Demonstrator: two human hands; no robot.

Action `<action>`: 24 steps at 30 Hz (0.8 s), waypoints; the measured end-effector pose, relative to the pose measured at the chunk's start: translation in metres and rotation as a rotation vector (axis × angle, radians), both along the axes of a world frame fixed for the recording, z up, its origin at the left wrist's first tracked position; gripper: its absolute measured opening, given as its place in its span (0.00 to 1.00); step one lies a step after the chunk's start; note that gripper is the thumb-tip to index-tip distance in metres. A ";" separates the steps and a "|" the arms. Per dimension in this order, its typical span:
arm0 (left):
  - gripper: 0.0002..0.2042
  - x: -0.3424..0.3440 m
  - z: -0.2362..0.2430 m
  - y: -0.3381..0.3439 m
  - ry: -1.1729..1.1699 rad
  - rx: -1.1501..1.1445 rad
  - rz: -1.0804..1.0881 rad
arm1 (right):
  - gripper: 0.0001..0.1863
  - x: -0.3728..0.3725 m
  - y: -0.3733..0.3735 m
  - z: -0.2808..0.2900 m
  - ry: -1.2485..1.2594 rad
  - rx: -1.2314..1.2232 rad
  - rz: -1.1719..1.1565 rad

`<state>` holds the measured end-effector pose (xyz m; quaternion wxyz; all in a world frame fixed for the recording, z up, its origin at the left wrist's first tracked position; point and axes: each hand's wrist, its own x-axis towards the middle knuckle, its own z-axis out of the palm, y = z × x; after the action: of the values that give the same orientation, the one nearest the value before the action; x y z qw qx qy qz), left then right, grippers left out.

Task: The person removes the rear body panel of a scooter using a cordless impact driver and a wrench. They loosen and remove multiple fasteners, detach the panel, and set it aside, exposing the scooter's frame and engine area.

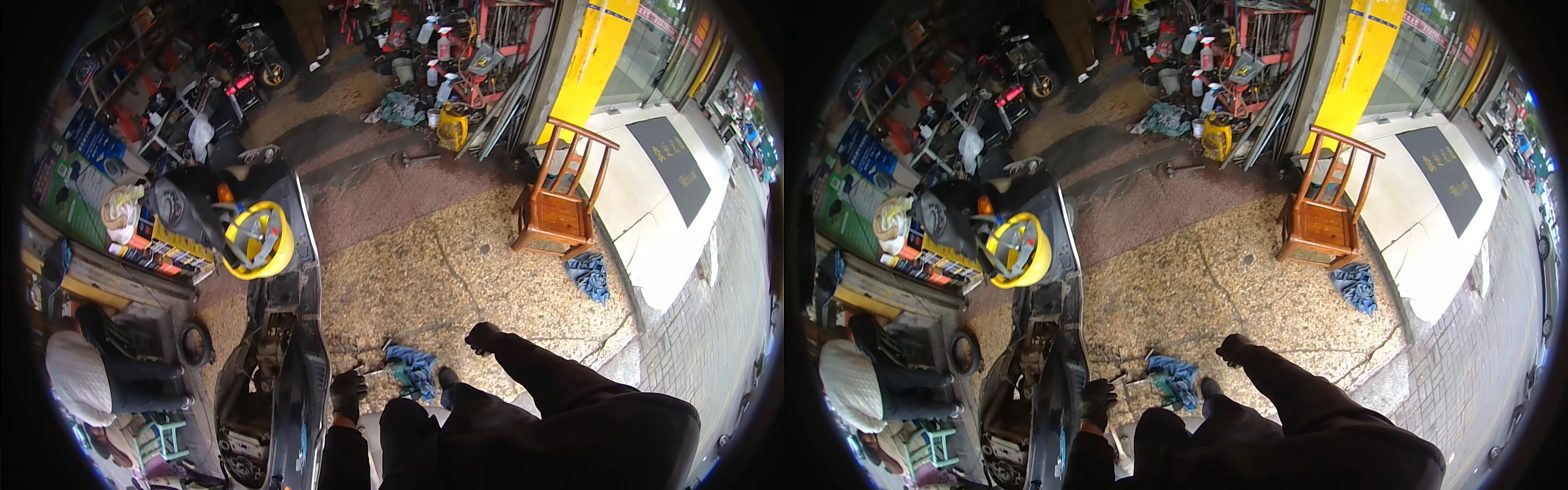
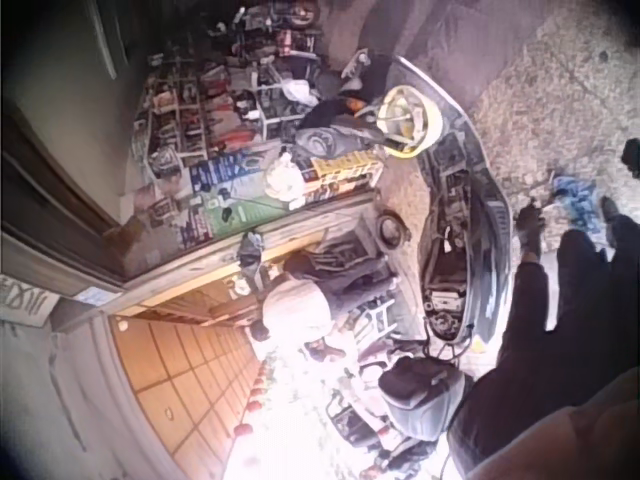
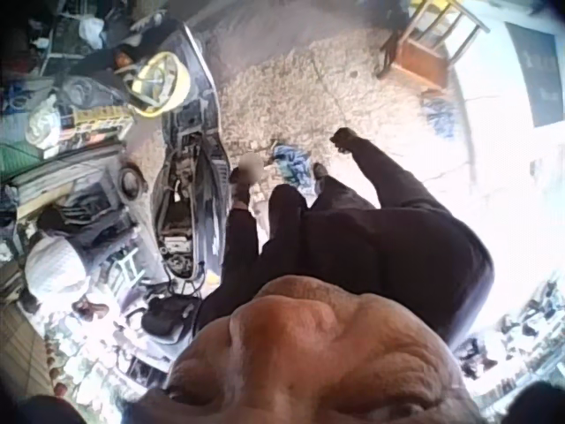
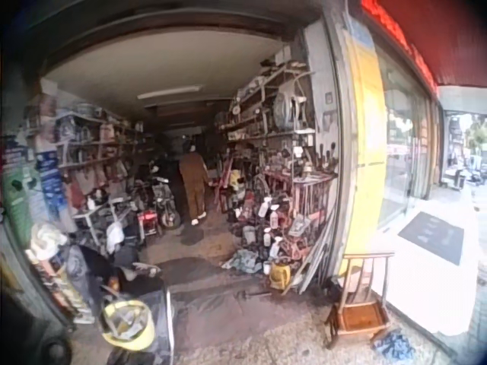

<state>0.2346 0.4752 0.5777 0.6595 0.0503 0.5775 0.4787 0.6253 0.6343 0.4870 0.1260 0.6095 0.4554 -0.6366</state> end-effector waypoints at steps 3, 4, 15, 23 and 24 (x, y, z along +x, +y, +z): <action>0.06 0.023 -0.008 0.046 0.354 -0.201 -0.073 | 0.20 0.017 0.040 0.003 0.054 -0.119 -0.193; 0.06 0.020 -0.015 0.060 0.324 -0.196 -0.170 | 0.19 0.021 0.052 0.000 0.072 -0.109 -0.184; 0.06 -0.012 -0.154 0.270 1.108 0.252 -0.788 | 0.10 0.042 0.243 -0.009 -0.078 -0.140 -0.390; 0.05 -0.048 -0.049 0.494 0.957 0.327 -0.366 | 0.19 -0.015 0.463 0.032 0.223 -0.421 -0.656; 0.06 -0.060 -0.043 0.516 0.825 0.344 -0.223 | 0.19 -0.028 0.488 0.035 0.210 -0.395 -0.585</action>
<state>0.1749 0.9914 0.5348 0.4041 0.4070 0.6949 0.4338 0.5975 1.1224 0.5222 0.0065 0.6091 0.1408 -0.7805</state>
